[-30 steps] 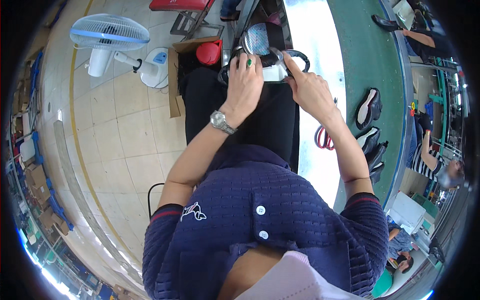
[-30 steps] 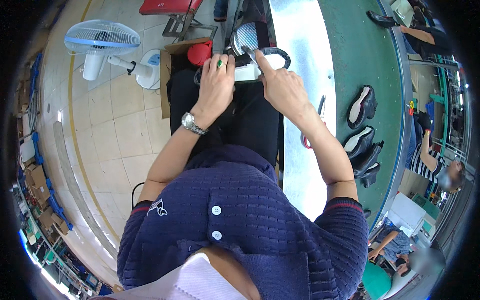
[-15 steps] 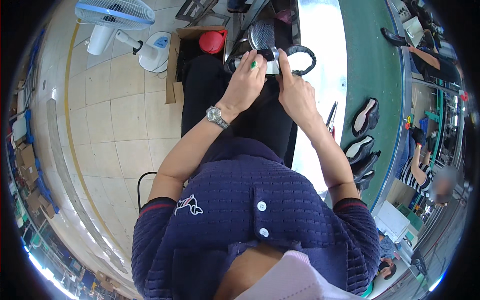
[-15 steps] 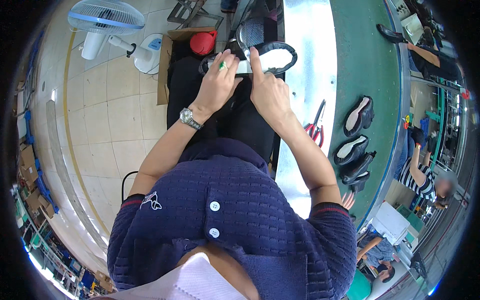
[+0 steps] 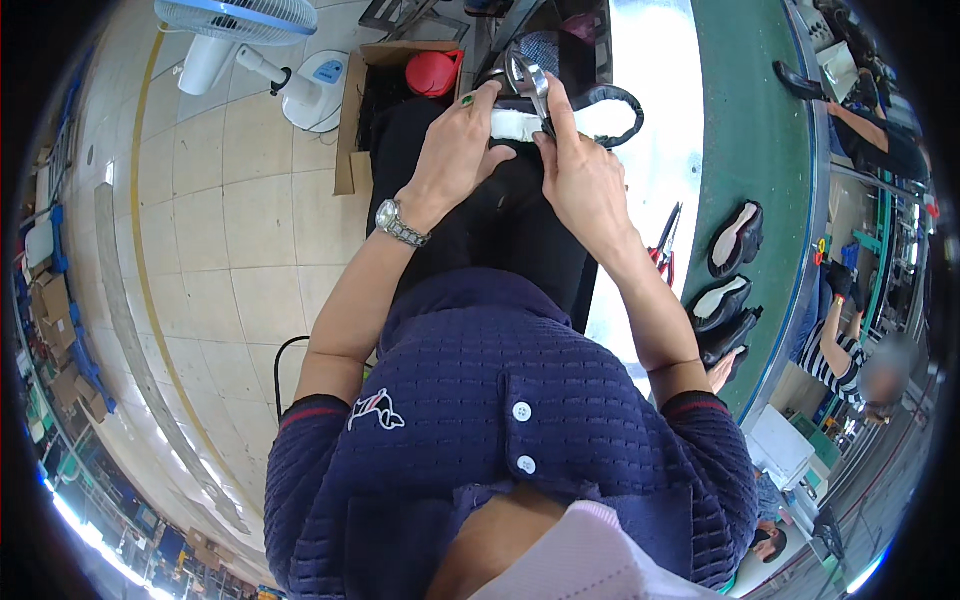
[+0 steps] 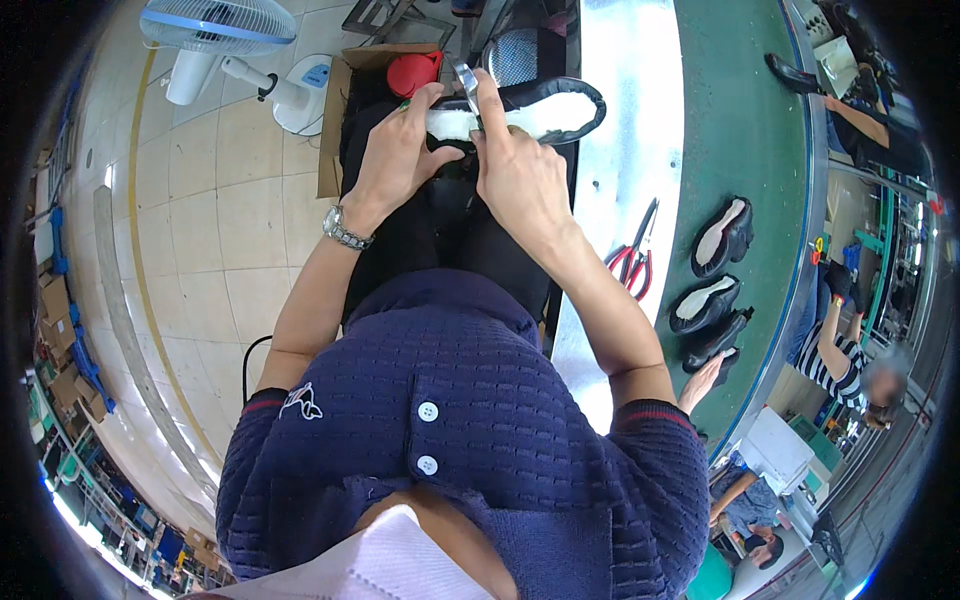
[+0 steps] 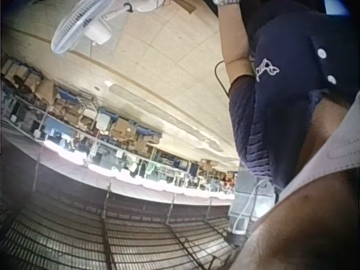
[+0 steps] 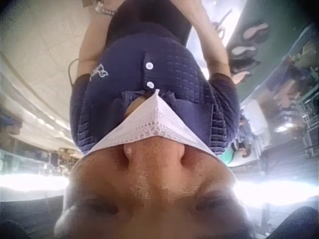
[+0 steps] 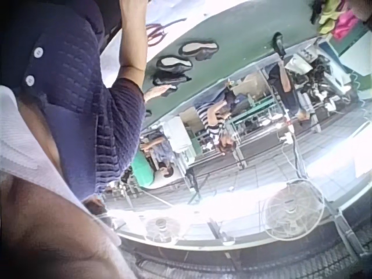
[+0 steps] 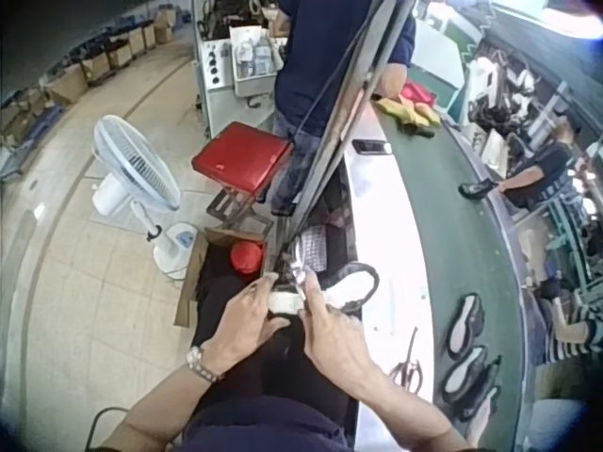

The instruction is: The person trims, smooths, and presses the bottom edges of shoes mounted on lasts using pliers, scissors, and metal hand tools before placing them onto the conveyor belt.

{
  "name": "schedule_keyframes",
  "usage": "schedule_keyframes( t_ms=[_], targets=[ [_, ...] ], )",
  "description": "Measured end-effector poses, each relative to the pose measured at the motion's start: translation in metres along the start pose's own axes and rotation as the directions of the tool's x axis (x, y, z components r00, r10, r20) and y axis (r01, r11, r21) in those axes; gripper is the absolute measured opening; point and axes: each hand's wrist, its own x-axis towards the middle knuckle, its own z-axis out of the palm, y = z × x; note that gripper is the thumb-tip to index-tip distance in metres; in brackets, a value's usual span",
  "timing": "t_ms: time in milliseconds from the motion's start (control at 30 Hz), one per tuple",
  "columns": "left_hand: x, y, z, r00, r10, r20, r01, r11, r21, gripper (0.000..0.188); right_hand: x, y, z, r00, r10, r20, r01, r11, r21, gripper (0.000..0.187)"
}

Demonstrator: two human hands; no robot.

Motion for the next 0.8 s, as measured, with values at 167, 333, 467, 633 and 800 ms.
schedule_keyframes(
  t_ms=[167,333,467,633,800],
  targets=[
    [0.007,-0.011,-0.008,0.997,0.008,0.082,-0.002,0.997,-0.071,0.076,0.003,0.022,-0.013,0.985,0.049,0.165,-0.042,0.998,-0.047,0.048],
    [-0.01,-0.02,-0.007,0.989,0.122,-0.079,-0.136,0.968,-0.209,0.097,-0.004,0.063,-0.029,0.997,0.078,0.005,-0.077,0.993,-0.09,0.044],
    [-0.061,-0.003,-0.005,0.966,-0.231,0.113,0.257,0.829,-0.497,0.107,-0.028,0.05,-0.047,0.946,0.2,0.255,-0.217,0.975,0.04,0.044],
    [-0.087,0.005,0.0,0.938,-0.346,0.024,0.342,0.91,-0.236,0.049,-0.055,0.011,-0.043,0.773,0.112,0.625,-0.404,0.845,0.349,0.051],
    [-0.072,-0.018,-0.012,0.914,-0.308,-0.265,0.281,0.95,-0.136,0.031,-0.045,-0.006,-0.032,0.797,0.014,0.604,-0.262,0.909,0.324,0.052]
  ],
)
